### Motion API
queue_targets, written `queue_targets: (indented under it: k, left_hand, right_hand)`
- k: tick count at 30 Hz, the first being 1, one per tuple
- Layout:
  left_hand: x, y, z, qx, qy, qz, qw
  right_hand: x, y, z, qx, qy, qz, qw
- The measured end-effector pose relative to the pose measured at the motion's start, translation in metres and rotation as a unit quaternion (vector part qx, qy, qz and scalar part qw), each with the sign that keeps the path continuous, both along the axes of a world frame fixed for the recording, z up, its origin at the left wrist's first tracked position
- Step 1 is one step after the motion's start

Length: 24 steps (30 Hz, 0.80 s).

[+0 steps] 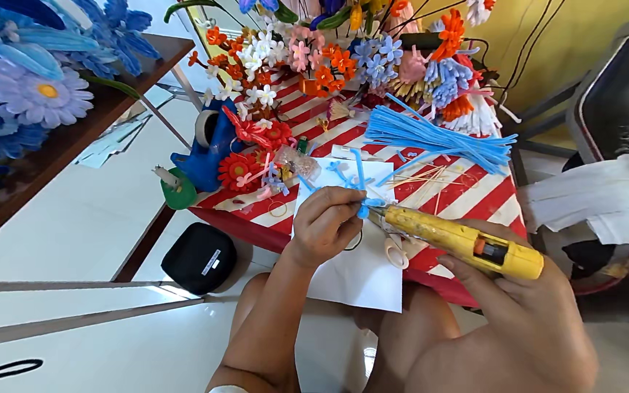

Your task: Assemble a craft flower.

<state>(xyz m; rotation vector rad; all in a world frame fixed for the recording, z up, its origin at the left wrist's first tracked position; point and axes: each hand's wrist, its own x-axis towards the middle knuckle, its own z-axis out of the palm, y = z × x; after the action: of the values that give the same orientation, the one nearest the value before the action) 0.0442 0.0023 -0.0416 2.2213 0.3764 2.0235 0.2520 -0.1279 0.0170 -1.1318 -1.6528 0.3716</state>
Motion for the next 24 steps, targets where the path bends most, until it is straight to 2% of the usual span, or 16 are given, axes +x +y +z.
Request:
queue_targets:
  k: [8, 14, 24]
  left_hand:
    - [0.0006, 0.0007, -0.001, -0.012, -0.003, -0.001, 1.0]
    - [0.001, 0.0004, -0.0009, -0.075, -0.037, -0.065, 0.994]
    - [-0.0007, 0.0028, -0.0024, -0.077, -0.028, -0.063, 0.995]
  right_hand:
    - [-0.0003, 0.0013, -0.0008, -0.002, -0.003, -0.009, 1.0]
    - [-0.0035, 0.002, -0.0007, 0.004, -0.006, -0.018, 1.0]
    - [-0.0039, 0.0026, -0.0021, 0.004, -0.027, -0.028, 0.999]
